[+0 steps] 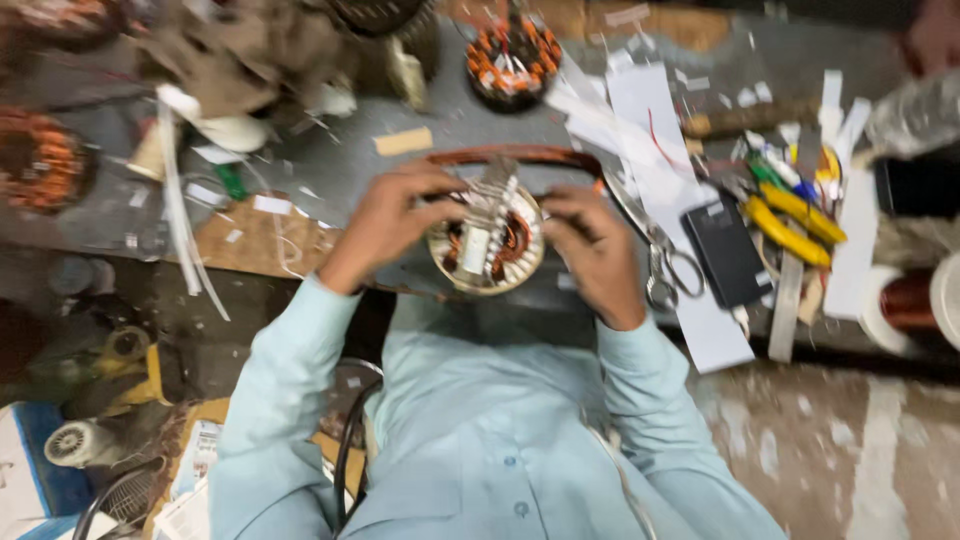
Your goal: The person winds copper wire around a motor stator, threading the wire through slots and adjusting the coil shape. They briefly handle paper currency and continue winding the wire around the stator.
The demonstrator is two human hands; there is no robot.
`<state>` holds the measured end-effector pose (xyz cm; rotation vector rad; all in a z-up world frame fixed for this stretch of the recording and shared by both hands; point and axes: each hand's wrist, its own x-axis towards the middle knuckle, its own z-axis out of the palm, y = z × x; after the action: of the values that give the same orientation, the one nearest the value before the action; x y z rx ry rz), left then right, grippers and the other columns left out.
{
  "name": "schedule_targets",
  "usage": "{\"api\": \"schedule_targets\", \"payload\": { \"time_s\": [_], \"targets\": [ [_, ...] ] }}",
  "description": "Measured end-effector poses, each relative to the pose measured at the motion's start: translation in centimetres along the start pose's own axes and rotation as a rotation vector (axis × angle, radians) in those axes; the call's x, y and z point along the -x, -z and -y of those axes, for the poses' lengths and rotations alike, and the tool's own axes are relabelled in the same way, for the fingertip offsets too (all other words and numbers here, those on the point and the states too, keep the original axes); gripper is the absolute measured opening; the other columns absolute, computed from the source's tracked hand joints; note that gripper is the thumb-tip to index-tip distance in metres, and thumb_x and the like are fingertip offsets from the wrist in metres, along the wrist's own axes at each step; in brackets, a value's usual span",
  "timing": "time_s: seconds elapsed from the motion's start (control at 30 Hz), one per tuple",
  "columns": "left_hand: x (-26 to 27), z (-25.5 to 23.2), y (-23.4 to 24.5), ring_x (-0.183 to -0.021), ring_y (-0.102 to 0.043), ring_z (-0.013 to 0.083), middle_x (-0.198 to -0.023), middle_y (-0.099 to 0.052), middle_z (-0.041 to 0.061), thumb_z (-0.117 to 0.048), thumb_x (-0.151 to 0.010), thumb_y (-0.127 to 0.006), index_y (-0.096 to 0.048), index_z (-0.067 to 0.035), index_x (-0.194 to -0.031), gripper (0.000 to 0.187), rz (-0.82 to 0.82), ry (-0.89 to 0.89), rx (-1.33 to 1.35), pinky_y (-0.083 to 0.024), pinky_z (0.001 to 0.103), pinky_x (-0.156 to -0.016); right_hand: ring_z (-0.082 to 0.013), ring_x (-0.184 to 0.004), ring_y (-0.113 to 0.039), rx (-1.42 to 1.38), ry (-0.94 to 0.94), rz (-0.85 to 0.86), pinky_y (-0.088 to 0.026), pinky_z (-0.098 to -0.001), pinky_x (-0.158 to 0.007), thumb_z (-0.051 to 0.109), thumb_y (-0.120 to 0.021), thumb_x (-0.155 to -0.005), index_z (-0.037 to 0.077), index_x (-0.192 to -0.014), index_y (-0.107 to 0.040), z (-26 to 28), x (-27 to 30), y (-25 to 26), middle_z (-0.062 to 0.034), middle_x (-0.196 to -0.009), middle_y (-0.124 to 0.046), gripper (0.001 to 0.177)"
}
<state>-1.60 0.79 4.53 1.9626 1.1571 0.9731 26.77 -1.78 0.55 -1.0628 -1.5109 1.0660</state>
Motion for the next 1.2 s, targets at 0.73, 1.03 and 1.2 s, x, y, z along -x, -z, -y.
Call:
{"api": "schedule_targets", "payload": {
  "time_s": [0.73, 1.03, 1.2],
  "targets": [
    [12.0, -3.6, -13.8, -0.085, -0.074, 0.0147, -0.102, -0.079, 0.011, -0.005, -0.093, -0.074, -0.074, 0.001, -0.119, 0.027, -0.147, 0.516, 0.645, -0.060, 0.028, -0.076, -0.0257, -0.088, -0.076, 0.245, -0.001, 0.138, -0.058, -0.0312, -0.075, 0.005, -0.080, -0.083, 0.000, -0.108, -0.074, 1.3, 10.5, -1.0, -0.0132, -0.100, -0.076, 0.026],
    [12.9, -5.9, -11.0, -0.081, -0.076, 0.0141, -0.093, -0.078, 0.010, -0.004, -0.095, -0.072, -0.075, 0.002, -0.107, 0.013, -0.206, 0.272, 0.433, -0.061, 0.026, -0.073, -0.0211, -0.081, -0.075, 0.170, 0.125, 0.116, -0.059, -0.0297, -0.071, 0.003, -0.081, -0.084, 0.000, -0.098, -0.076, 3.4, 9.7, -1.9, -0.0117, -0.092, -0.076, 0.015],
    [10.5, -8.7, -5.6, -0.086, -0.077, 0.0226, -0.098, -0.077, 0.010, -0.004, -0.090, -0.073, -0.074, -0.005, -0.100, 0.011, -0.241, -0.124, 0.041, -0.060, 0.032, -0.080, -0.0204, -0.076, -0.074, 0.100, 0.163, 0.081, -0.056, -0.0285, -0.066, 0.002, -0.081, -0.084, 0.001, -0.093, -0.076, 5.1, 7.1, -1.5, -0.0122, -0.091, -0.077, 0.010]
  ]
}}
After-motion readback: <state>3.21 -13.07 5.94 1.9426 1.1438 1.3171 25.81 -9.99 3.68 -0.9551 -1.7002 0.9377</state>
